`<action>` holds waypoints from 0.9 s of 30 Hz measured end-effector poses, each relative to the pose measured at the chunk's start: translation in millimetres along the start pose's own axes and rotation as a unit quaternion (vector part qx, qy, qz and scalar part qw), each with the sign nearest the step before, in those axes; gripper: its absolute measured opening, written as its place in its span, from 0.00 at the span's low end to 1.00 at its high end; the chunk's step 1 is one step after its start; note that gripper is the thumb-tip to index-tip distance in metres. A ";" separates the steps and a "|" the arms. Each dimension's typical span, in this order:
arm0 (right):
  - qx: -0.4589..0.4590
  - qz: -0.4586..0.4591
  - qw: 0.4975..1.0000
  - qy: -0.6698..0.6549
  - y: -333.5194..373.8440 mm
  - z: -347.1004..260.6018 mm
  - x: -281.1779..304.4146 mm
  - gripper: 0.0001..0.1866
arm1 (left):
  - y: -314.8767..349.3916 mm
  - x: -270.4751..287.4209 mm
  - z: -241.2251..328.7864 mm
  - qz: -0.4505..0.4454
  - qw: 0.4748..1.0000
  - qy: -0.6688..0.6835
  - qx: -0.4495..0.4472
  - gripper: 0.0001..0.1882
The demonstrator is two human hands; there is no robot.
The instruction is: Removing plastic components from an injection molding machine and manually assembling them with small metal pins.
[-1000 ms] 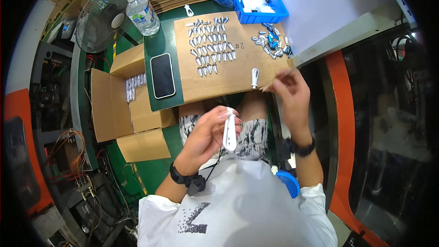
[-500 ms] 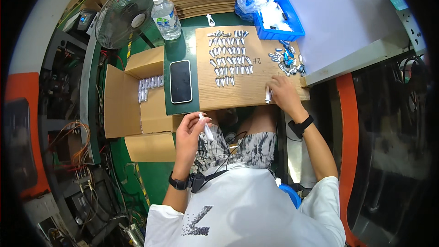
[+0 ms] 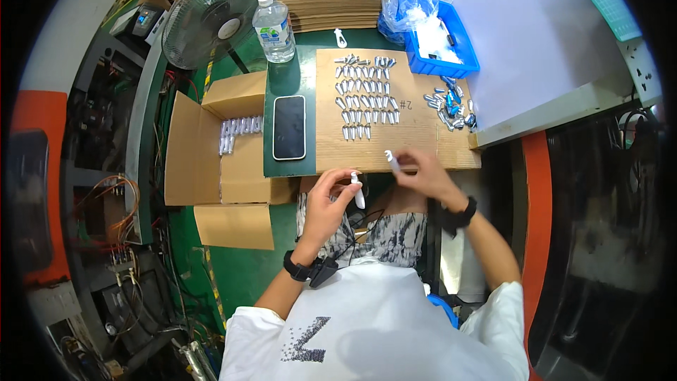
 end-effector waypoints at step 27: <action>0.044 0.131 0.951 -0.278 50.2 -84.1 -72.1 0.18 | 4.8 -37.5 25.6 -0.017 0.988 0.150 -0.037 0.14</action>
Point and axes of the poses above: each hand's wrist, its own y-axis away from the middle knuckle, its own x-axis out of the back of the hand, z = x × y, the point moved 3 cm from there along -y, towards the middle knuckle, and after that the axes turned 12 degrees about -z, right-handed, at the moved point
